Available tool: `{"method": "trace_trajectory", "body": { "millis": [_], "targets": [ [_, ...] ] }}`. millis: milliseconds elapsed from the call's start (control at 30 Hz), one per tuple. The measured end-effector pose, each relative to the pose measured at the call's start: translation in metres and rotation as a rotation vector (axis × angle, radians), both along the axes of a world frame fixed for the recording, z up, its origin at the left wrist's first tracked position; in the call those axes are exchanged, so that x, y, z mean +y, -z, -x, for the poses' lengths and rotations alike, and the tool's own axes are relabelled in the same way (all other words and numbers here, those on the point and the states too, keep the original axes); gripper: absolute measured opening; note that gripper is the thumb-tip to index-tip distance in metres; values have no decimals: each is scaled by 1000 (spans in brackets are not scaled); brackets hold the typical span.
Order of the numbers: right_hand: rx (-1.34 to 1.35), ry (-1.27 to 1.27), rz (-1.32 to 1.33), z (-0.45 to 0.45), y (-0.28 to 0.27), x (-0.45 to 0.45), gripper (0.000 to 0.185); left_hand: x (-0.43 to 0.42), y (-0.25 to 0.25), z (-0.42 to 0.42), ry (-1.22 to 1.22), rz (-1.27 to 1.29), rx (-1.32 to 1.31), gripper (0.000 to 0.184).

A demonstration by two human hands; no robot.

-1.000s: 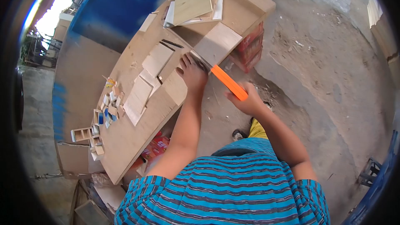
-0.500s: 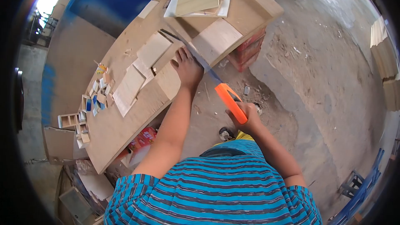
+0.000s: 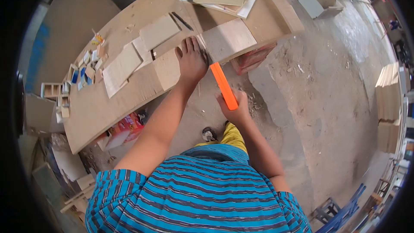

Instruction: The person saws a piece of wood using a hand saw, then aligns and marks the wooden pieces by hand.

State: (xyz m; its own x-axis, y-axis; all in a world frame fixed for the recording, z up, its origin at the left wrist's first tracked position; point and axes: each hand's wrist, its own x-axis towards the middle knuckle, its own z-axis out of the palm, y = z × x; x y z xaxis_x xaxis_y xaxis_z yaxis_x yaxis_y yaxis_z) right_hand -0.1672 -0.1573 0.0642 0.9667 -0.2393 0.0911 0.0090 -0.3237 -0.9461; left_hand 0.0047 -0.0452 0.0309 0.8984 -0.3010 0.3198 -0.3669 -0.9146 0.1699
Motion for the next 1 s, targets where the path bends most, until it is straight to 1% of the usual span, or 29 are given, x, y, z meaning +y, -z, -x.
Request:
{"method": "trace_trajectory", "body": {
  "millis": [100,167,233,300,333,367,433,467,567,633,700,767,867,900,967,1000],
  "targets": [
    [-12,-15,61,12,11,-1,25,1,0,3,-20,6,17,59],
    [98,-13,8,52,-7,-8,27,0,-3,1,-36,-3,19,59],
    [-36,-38,251,95,-8,-16,25,1,-2,2,-19,8,15,59],
    [133,-12,95,115,-13,-23,23,1,-1,-4,-21,21,0,59],
    [226,3,11,118,-16,-23,22,2,0,-5,-22,26,-7,59],
    [91,42,-52,102,-8,-23,21,3,2,-2,-16,27,-9,60],
    [146,37,4,43,-17,-18,22,1,4,0,-17,28,-13,59],
    [148,26,-29,23,-20,-8,22,2,4,0,-20,18,-25,59],
    [-7,-47,117,14,0,-4,24,1,-3,-1,-35,25,-20,58],
    [73,-45,51,38,-3,-15,26,2,-6,1,-37,48,-8,58],
    [-61,-2,219,99,13,-12,26,3,-7,4,-26,57,54,60],
    [93,-86,409,145,-9,-18,26,1,-4,-4,-34,80,61,60],
    [167,-96,302,139,-20,-19,25,5,3,-4,-32,44,28,59],
    [204,-141,341,134,-16,-16,23,4,2,-8,-38,31,29,58],
    [54,-158,346,122,-12,-4,21,1,3,-12,-51,25,34,57],
    [87,-132,337,125,-10,-5,21,0,2,-12,-59,28,34,57]
  ]
}}
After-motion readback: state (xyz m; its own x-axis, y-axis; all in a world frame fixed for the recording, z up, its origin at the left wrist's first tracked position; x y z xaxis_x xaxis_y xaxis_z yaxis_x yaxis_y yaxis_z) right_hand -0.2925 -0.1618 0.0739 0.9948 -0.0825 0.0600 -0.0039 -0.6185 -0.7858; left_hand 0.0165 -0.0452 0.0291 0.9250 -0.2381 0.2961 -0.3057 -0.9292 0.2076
